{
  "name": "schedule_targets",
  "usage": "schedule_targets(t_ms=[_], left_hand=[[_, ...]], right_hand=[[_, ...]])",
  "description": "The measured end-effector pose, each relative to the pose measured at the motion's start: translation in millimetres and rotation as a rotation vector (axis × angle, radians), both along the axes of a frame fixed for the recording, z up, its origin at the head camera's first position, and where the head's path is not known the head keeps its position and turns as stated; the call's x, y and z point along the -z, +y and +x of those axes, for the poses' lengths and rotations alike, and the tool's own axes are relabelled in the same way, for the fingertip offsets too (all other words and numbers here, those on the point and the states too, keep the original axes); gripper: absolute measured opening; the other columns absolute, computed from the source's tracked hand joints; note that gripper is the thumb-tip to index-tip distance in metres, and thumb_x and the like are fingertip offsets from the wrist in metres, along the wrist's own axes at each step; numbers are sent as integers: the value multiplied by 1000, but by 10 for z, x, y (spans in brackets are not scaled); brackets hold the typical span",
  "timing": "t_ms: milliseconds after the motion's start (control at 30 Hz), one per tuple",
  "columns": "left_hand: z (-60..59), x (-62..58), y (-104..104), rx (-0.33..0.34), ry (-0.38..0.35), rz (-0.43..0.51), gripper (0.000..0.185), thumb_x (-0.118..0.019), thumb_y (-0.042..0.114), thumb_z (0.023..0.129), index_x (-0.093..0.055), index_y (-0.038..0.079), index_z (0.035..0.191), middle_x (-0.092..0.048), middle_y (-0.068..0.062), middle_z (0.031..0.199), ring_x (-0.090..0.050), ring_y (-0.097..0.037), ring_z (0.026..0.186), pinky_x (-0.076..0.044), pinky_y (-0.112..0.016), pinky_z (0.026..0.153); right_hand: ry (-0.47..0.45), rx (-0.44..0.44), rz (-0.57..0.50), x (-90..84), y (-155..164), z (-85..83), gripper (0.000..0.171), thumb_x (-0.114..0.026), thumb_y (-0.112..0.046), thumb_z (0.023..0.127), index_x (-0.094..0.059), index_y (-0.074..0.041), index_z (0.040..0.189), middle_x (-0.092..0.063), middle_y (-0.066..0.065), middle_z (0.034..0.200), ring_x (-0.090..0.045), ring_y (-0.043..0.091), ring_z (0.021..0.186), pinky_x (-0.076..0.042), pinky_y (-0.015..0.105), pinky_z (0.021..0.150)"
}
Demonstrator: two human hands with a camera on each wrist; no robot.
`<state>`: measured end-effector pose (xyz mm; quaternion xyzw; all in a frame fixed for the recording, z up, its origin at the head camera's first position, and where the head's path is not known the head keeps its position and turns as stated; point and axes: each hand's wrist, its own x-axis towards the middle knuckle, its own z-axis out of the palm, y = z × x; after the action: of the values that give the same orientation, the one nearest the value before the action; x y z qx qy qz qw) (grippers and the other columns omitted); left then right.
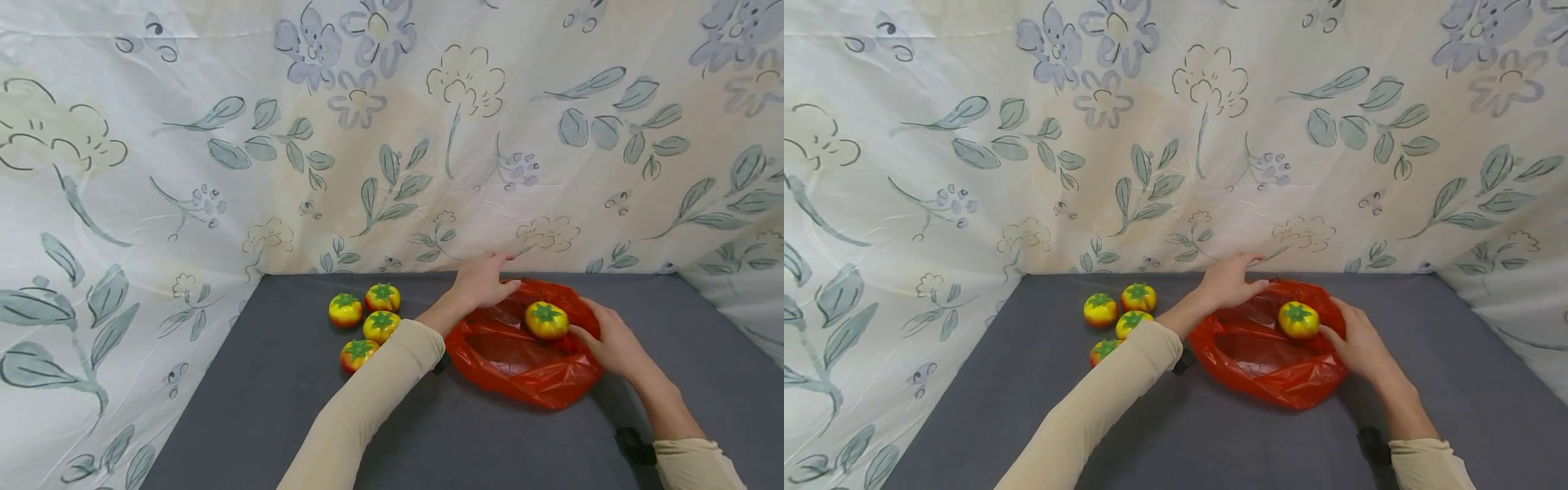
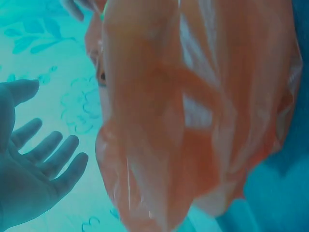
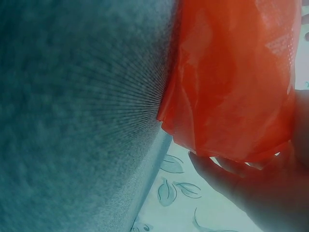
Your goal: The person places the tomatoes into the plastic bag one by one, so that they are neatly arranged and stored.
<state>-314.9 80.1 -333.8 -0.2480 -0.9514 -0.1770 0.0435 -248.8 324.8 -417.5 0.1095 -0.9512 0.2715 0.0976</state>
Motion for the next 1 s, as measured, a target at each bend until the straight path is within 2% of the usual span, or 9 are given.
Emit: schedule_targets(t_ms=[133, 367, 500, 767, 933, 1000], left_hand=[[-70, -34, -150, -16, -12, 32, 52, -56, 41, 94, -43, 27, 142, -45, 3, 139, -49, -14, 120, -45, -37, 90], [-171, -64, -435, -84, 16, 71, 50, -56, 36, 94, -45, 24, 141, -45, 0, 138, -54, -18, 114, -48, -37, 82], [-218, -38, -600, -113, 24, 95, 50, -57, 34, 93, -47, 22, 140, -44, -2, 139, -53, -21, 115, -48, -38, 84], [-290, 28, -964, -195, 46, 76, 51, -59, 35, 93, -48, 18, 140, -46, -4, 139, -49, -22, 121, -42, -37, 95], [-332, 100, -1200, -241, 63, 54, 51, -59, 35, 93, -48, 19, 139, -44, -4, 140, -47, -21, 123, -43, -39, 95], [-346, 120, -1297, -244, 65, 73, 50, -60, 32, 92, -48, 18, 139, -45, -6, 139, -47, -22, 123, -42, -40, 95]], right_hand=[[4, -2, 5, -2, -10, -5, 67, -63, -20, 93, -28, 14, 138, -34, 40, 129, -32, 55, 115, -31, 72, 86], [-18, -1, 12, -16, -21, -15, 68, -62, -24, 94, -27, 13, 140, -32, 40, 131, -31, 55, 116, -31, 72, 86], [-18, -2, 10, -12, -20, -16, 68, -61, -24, 94, -27, 14, 139, -32, 40, 131, -31, 55, 116, -30, 72, 87], [-11, -7, 11, 0, -12, -14, 68, -61, -24, 94, -28, 14, 139, -32, 41, 129, -31, 55, 115, -31, 72, 86], [-18, -3, 15, 4, -11, -17, 69, -61, -25, 94, -28, 15, 138, -32, 41, 129, -31, 56, 115, -30, 72, 86], [-22, -2, 17, 9, -11, -20, 69, -61, -26, 94, -28, 15, 138, -32, 41, 129, -31, 56, 115, -30, 72, 86]])
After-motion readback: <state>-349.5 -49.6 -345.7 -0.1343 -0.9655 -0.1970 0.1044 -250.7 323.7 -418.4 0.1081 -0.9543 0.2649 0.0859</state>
